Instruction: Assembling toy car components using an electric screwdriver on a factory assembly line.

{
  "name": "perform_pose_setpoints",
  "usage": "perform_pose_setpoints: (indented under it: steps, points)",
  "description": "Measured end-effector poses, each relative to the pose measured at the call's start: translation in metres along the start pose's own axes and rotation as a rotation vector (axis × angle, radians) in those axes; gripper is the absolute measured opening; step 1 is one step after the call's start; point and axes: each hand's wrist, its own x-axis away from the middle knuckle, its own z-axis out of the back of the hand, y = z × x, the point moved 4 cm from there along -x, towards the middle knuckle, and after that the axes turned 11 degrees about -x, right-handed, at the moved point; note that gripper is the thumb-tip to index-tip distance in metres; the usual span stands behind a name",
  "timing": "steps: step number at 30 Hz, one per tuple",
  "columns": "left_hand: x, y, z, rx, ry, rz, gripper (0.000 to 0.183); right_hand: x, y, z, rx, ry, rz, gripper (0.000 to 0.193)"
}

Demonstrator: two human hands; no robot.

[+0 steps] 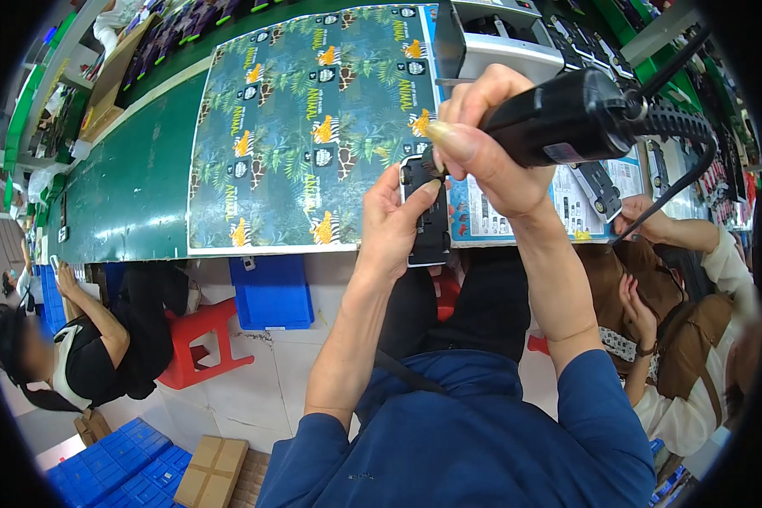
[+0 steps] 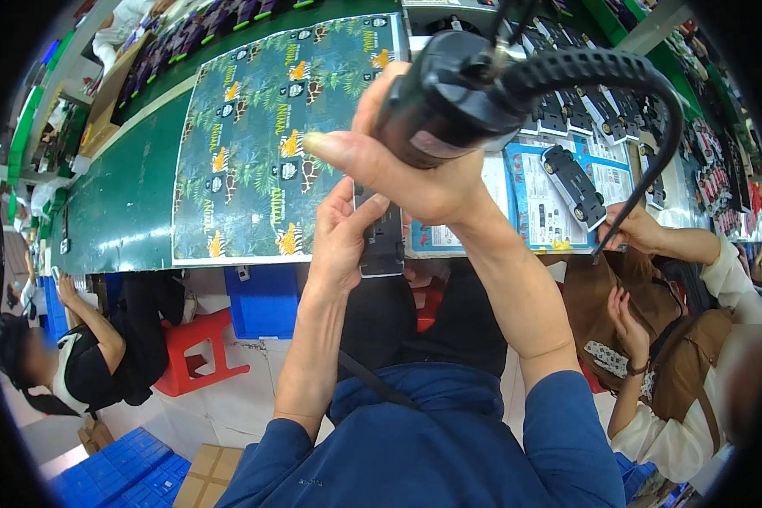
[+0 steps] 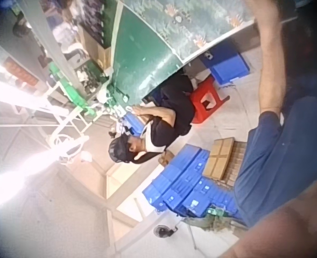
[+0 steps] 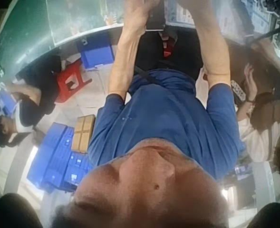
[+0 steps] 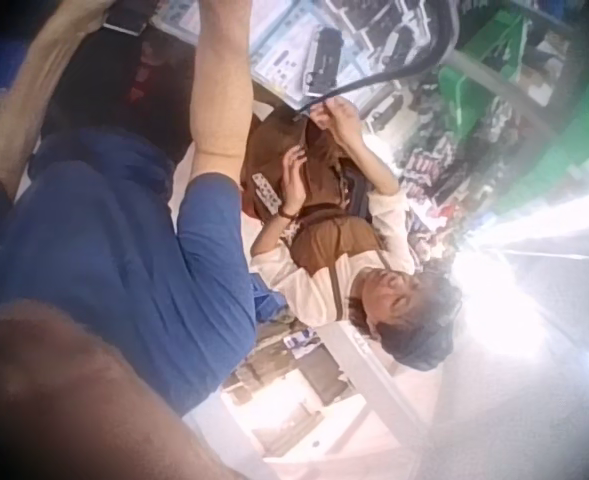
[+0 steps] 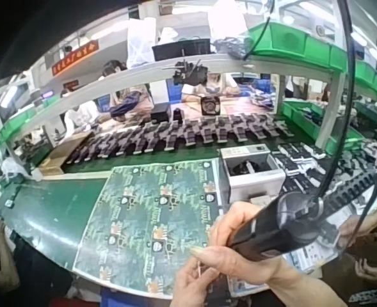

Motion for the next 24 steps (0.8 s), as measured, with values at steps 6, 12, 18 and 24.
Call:
perform_pose_setpoints:
  steps: [6, 12, 18, 24]
  points:
    - [0.003, -0.001, -0.009, 0.051, 0.002, -0.004, 0.025, 0.004, -0.021, 0.004, -0.023, 0.029, 0.041, 0.016]
    - [0.005, -0.012, 0.013, 0.425, 0.035, 0.106, 0.045, -0.013, -0.082, 0.037, -0.018, -0.008, 0.264, 0.015]
    - [0.006, -0.008, 0.002, 0.346, -0.098, 0.094, 0.068, -0.025, -0.068, 0.060, 0.234, 0.065, 0.232, 0.010]
    - [0.007, -0.004, 0.002, 0.352, -0.055, 0.055, 0.073, -0.030, -0.067, 0.048, 0.365, 0.097, 0.229, 0.010]
